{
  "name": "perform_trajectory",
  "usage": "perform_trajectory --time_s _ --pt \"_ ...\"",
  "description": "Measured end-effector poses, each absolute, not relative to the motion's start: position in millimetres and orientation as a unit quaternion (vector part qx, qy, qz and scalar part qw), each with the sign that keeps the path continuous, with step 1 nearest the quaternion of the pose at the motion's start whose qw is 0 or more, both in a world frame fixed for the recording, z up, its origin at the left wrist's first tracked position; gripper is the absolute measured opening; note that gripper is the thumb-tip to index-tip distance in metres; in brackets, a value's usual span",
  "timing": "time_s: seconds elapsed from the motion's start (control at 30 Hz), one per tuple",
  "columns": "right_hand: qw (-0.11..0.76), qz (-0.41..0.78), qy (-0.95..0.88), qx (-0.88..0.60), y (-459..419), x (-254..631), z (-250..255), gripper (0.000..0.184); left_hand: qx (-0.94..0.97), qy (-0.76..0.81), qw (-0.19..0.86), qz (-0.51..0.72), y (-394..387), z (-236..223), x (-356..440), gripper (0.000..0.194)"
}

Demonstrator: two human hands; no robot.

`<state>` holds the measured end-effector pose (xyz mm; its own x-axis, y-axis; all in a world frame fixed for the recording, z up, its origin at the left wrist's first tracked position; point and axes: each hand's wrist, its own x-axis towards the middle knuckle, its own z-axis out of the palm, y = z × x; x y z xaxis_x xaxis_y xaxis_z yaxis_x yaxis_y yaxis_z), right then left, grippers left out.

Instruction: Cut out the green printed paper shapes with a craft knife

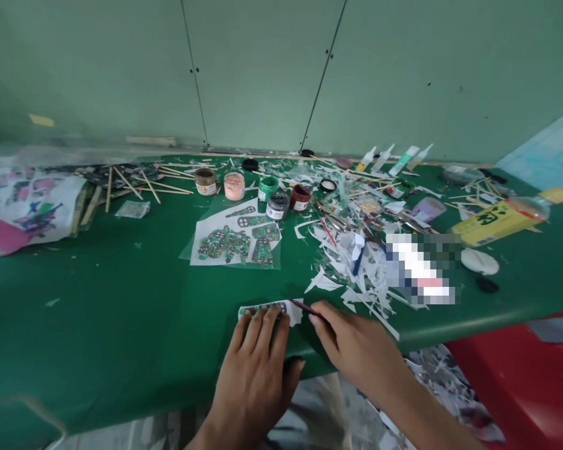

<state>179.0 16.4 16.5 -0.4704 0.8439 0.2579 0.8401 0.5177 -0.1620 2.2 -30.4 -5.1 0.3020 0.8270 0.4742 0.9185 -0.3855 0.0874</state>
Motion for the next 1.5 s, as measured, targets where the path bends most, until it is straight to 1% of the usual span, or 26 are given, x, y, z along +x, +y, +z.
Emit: perform_trajectory --time_s 0.17,0.4,0.5,0.63,0.7,0.83,0.93,1.07,1.2,1.3,1.37,1.5 --pt "0.115 -0.037 -0.860 -0.497 16.4 170.3 15.0 0.033 -0.801 -0.545 0.097 -0.227 -30.5 -9.4 0.6 0.042" --pt "0.045 -0.133 -0.858 -0.493 8.2 161.4 20.7 0.025 -0.801 -0.542 0.093 -0.236 -30.8 -10.4 0.8 0.042" --pt "0.029 -0.153 -0.858 -0.489 3.5 162.8 21.0 0.026 -0.799 -0.545 0.087 -0.237 -30.2 -9.0 0.3 0.041" --pt "0.026 -0.158 -0.861 -0.482 -3.6 170.4 20.9 0.031 -0.797 -0.551 0.082 -0.232 -30.7 -9.1 -0.1 0.041" --pt "0.023 -0.150 -0.863 -0.482 -6.4 177.7 24.5 0.030 -0.797 -0.555 0.079 -0.227 -31.2 -9.5 0.3 0.041" --pt "0.008 -0.090 -0.859 -0.504 -5.3 197.3 40.6 0.025 -0.793 -0.563 0.069 -0.222 -31.3 -9.5 2.5 0.041" --pt "0.031 -0.052 -0.840 -0.540 3.0 200.7 48.2 0.024 -0.791 -0.565 0.068 -0.226 -30.7 -8.6 3.8 0.040" --pt "0.091 -0.043 -0.798 -0.594 14.6 177.0 34.9 0.025 -0.774 -0.586 0.080 -0.226 -31.8 -4.5 2.3 0.036" --pt "0.123 -0.020 -0.804 -0.581 16.1 156.8 15.7 0.025 -0.764 -0.610 0.094 -0.187 -36.4 0.1 -1.4 0.036" --pt "0.159 -0.002 -0.825 -0.542 10.1 158.1 11.0 0.034 -0.771 -0.600 0.112 -0.179 -38.6 0.3 -4.2 0.032" --pt "0.166 0.009 -0.840 -0.517 3.6 161.0 10.7 0.040 -0.780 -0.587 0.124 -0.179 -38.3 -0.2 -5.9 0.031" --pt "0.144 0.004 -0.849 -0.508 -6.4 160.0 8.6 0.044 -0.781 -0.585 0.133 -0.175 -35.0 0.3 -7.1 0.032"
